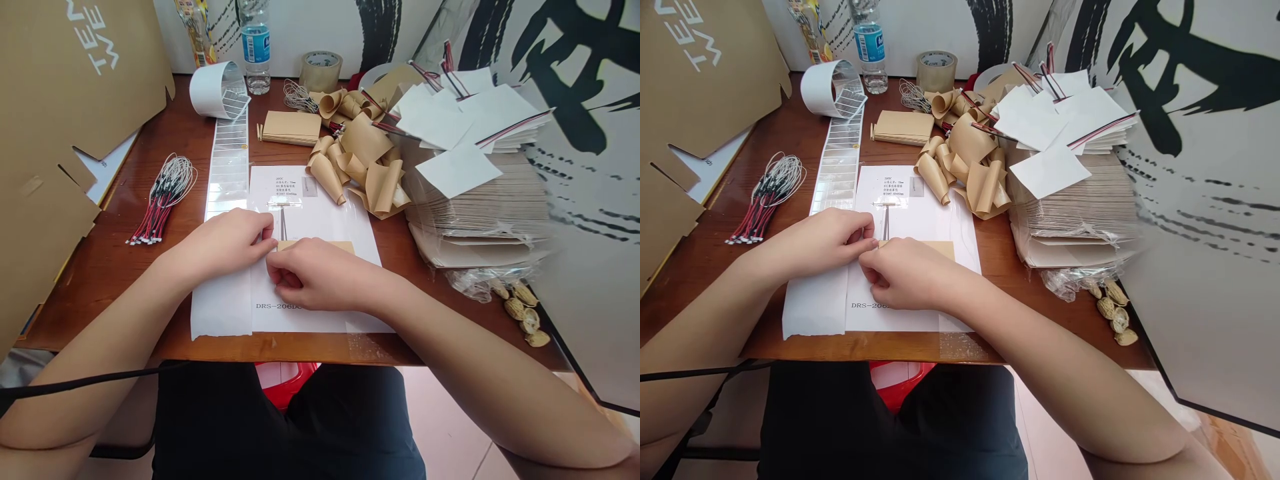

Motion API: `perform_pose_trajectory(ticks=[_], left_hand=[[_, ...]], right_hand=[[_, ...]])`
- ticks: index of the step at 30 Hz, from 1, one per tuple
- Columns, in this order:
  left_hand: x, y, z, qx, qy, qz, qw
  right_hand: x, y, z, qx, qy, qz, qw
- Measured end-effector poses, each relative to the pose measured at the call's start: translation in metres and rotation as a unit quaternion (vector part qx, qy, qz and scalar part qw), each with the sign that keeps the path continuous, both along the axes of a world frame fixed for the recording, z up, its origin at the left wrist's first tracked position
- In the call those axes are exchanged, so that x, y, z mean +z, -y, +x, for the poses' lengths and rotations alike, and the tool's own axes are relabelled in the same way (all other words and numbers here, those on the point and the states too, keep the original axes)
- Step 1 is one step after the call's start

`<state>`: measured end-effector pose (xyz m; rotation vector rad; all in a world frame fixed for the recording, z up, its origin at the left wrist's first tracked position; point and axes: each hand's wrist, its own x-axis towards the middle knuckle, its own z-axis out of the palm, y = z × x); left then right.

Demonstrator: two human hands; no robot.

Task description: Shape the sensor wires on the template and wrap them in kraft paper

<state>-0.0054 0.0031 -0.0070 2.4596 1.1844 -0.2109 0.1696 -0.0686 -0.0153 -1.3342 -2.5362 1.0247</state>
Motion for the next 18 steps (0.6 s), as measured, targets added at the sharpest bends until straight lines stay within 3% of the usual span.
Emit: perform_pose_trajectory(ticks=[18], left_hand=[[0.0006,0.0004,0.0013,0.004,-0.006,0.002,1.0]], right_hand=[[-0.0007,0.0003,-0.0009,-0.002,0.003,0.0,1.0]])
